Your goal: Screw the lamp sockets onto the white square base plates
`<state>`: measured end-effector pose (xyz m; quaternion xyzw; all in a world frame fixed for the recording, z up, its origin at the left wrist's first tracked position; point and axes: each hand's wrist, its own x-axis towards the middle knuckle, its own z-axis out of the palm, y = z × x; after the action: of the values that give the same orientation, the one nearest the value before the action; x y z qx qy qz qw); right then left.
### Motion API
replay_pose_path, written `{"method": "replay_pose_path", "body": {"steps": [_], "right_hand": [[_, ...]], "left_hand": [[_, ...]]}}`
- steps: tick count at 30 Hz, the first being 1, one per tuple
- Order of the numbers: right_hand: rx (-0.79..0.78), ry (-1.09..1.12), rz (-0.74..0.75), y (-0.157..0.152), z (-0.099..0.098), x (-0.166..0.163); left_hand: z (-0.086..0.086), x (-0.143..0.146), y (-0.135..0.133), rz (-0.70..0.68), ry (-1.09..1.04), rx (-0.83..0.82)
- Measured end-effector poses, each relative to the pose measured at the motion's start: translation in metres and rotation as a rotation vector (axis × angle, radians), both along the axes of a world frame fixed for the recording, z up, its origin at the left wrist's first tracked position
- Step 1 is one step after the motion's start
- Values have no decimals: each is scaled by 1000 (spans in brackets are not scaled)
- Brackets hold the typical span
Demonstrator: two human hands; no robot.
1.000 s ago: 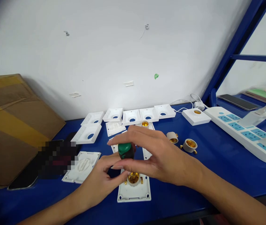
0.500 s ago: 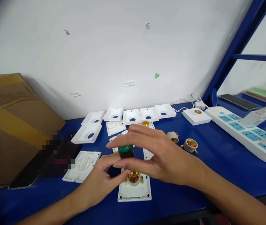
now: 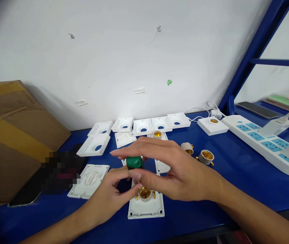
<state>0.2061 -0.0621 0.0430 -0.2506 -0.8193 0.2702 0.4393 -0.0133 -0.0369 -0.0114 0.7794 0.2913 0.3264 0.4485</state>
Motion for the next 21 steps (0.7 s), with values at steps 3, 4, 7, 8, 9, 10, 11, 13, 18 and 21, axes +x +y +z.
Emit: {"method": "replay_pose_path", "body": {"steps": [3,4,7,8,9,10,11,13,18,21], "right_hand": [[32,32,-30,1,0,-1],[57,30,-48,2,-1,-2],[99,9,-64,3,-2,-2],[85,2,-51,3,-1,-1],[61,-3,-38,3,0,0],[35,-9,-22,2,1,0],[11,-16,-7,2,2,1],[1,-19,6,1,4,1],[91,-16,-115,2,1,-2],[99,-51,-148,2,0,-2]], "left_hand": [[0,0,0,-24,-11,-5],[0,0,1,-29,-4,-6],[0,0,0,-15,20,-6],[-1,0,0,-9,23,-6],[-1,0,0,-6,20,-6],[-1,0,-1,-4,13,-5],[-1,-1,-1,-4,6,-2],[-1,-1,-1,-13,0,-1],[0,-2,1,-34,36,-38],[-1,-2,1,-33,36,-49]]}}
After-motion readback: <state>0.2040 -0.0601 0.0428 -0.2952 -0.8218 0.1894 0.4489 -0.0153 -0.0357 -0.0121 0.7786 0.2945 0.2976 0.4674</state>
